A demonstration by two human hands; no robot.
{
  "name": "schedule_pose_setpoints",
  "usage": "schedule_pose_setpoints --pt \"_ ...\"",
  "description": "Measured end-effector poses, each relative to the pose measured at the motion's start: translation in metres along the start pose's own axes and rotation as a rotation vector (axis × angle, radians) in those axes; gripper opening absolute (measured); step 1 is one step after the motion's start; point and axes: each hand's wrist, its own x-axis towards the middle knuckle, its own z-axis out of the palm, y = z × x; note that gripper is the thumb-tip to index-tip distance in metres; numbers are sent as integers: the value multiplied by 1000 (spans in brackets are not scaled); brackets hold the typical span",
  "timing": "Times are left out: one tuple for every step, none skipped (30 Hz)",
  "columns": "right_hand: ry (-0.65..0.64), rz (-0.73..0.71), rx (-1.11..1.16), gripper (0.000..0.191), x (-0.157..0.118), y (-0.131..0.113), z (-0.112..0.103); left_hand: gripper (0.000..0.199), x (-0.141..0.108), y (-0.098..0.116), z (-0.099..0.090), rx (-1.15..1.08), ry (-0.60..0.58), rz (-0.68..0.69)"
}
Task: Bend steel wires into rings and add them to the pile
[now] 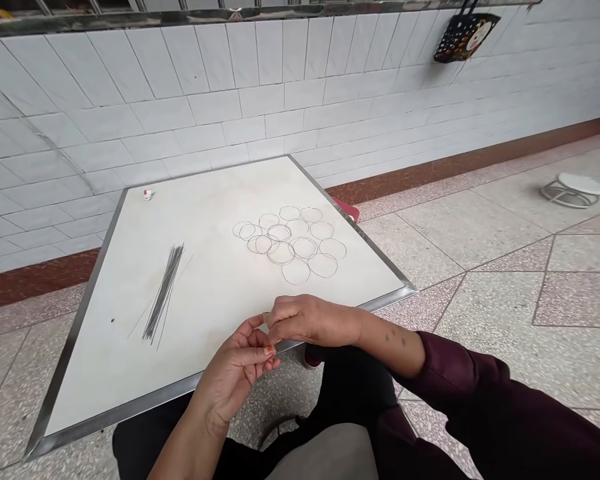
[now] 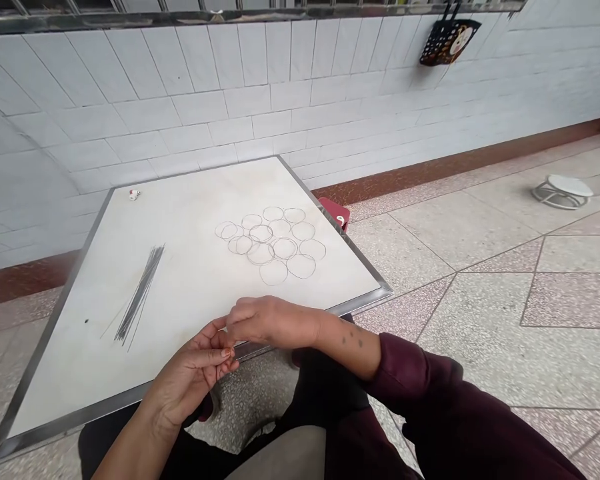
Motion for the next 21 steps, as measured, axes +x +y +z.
schedule_pose_setpoints --pt "-15 -13 -27 26 1 -3 0 45 -2 -1 -1 -6 1 -2" --pt "-28 -29 -53 27 2 -6 0 44 -4 -2 -2 -12 2 -2" --pt "-39 -43 -80 29 3 -9 0 43 -5 -2 -3 -19 5 2" --pt "-51 -60 -111 29 5 -12 0 42 -7 -3 -4 -29 10 6" --pt "-64 -75 -143 30 7 -14 0 41 -8 -4 -5 -43 16 8" --pt "-80 -86 -176 29 9 -17 0 40 -10 -5 -6 -61 25 9" --pt "-90 -93 -202 28 11 -20 1 39 -11 -6 -6 -85 36 10" --pt "-89 -93 -215 27 12 -21 1 39 -13 -7 -7 -109 47 11" --pt "-72 -86 -213 26 13 -23 2 39 -15 -8 -7 -132 58 12" --pt "-41 -79 -198 24 14 -24 4 39 -17 -8 -8 -151 65 12" --pt "-1 -69 -173 23 14 -24 5 40 -19 -9 -8 -164 69 12" --pt "41 -59 -143 21 14 -24 7 40 -22 -9 -7 -172 68 10" --pt "75 -52 -115 20 13 -25 8 40 -24 -10 -7 -176 64 6" --pt "97 -49 -94 19 13 -25 10 40 -27 -10 -6 -177 60 1" --pt "106 -50 -81 19 12 -26 11 40 -29 -10 -5 -178 56 -3" --pt "107 -50 -74 19 11 -27 11 40 -31 -10 -4 -177 53 -7" --pt "104 -49 -69 20 10 -28 11 41 -32 -10 -3 -176 50 -10" --pt "97 -48 -66 21 9 -29 11 41 -33 -10 -2 -175 49 -11" --pt "87 -46 -64 21 8 -31 10 42 -34 -10 -1 -173 50 -11" --pt "76 -44 -65 22 8 -32 9 42 -34 -11 0 -172 52 -11" --pt "64 -47 -73 23 9 -34 7 42 -34 -11 1 -169 55 -10"
